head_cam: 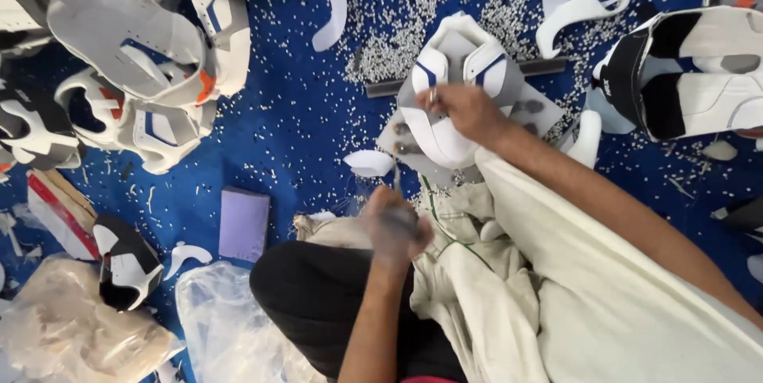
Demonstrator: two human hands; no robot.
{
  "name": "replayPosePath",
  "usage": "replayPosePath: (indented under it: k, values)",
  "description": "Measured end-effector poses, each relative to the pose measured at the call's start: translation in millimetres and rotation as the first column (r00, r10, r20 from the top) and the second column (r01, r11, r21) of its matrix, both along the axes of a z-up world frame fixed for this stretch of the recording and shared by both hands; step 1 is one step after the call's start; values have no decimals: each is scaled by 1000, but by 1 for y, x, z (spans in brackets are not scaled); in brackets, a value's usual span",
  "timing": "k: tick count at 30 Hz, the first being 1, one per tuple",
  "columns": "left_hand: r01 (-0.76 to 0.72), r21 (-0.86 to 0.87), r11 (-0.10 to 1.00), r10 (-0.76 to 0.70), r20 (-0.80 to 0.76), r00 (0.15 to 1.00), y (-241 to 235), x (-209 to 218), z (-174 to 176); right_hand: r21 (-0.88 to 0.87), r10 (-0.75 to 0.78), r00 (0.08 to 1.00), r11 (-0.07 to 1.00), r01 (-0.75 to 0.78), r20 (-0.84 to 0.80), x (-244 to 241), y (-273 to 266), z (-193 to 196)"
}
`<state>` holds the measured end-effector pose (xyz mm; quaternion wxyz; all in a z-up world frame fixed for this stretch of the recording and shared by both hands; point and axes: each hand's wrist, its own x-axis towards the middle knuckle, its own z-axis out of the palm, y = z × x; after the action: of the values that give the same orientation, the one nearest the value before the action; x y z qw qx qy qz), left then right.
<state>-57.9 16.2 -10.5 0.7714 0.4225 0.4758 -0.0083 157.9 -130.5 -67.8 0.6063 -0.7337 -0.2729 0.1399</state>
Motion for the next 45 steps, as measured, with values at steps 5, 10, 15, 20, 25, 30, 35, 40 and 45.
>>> replayPosePath:
  k: [5,10,15,20,25,30,35,40,45]
  values:
    - [423,811,405,-526,-172,833,-7,18,40,-69,62,993,996,-55,101,12,-4,-32]
    - [50,946,320,-575,152,804,-5,26,88,269,25,824,950,157,-567,27,5,-14]
    - [338,841,422,-597,-23,802,-2,28,17,-6,10,999,1000,-10,-35,11,-1,10]
    - [359,823,441,-507,-101,856,-3,29,54,50,-37,994,998,42,-101,31,0,-35]
    - [-112,920,377,-568,325,756,2,34,57,207,-2,866,971,122,-501,39,7,-12]
    - [473,835,281,-516,-284,808,-1,32,-10,-157,98,950,986,-53,296,22,-3,5]
    - [244,853,461,-495,19,869,-7,35,75,224,-42,901,962,153,-432,53,8,-31]
    - [-57,937,344,-554,252,793,-2,48,52,151,-126,949,973,175,-288,39,8,5]
    - [409,812,416,-512,-163,843,-1,30,15,-105,47,919,994,-6,392,37,2,9]
